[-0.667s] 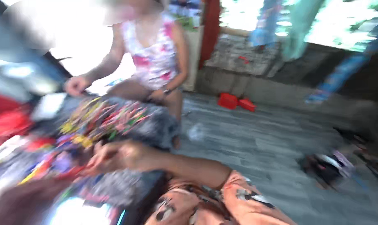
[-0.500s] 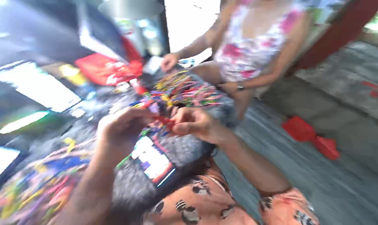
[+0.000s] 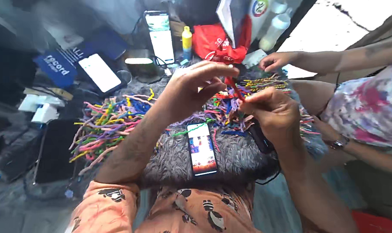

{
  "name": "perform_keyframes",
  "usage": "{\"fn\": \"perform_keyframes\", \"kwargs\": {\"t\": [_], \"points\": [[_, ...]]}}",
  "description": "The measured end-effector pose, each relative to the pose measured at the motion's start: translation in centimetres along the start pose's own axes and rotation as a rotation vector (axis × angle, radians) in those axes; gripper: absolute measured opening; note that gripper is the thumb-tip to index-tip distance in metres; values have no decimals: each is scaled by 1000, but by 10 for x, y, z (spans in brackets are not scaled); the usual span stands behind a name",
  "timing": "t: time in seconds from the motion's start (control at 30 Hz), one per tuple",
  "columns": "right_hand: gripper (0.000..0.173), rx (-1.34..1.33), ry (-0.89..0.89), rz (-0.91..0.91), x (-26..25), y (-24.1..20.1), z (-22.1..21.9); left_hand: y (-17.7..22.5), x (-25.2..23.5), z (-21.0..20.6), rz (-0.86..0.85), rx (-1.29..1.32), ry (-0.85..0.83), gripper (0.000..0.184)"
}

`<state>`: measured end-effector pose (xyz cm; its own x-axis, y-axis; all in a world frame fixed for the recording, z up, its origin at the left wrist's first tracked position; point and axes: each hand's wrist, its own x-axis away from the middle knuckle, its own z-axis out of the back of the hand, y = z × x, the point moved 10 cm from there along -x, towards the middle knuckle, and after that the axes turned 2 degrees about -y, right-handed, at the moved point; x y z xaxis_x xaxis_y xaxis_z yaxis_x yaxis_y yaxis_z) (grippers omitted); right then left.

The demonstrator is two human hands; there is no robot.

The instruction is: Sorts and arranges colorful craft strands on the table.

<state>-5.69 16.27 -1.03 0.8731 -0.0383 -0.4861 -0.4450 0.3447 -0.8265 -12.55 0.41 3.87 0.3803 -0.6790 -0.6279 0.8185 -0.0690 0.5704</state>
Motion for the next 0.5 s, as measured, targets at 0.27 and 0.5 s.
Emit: {"fn": "perform_keyframes", "kwargs": {"t": [0.27,0.5], "points": [[25,750,82,-47,-21,68,4,-24,69,6,376,-363,-337,14],[38,776,57,-27,-6,88,-2,-83,178,-33,712,-481,-538,30]]}}
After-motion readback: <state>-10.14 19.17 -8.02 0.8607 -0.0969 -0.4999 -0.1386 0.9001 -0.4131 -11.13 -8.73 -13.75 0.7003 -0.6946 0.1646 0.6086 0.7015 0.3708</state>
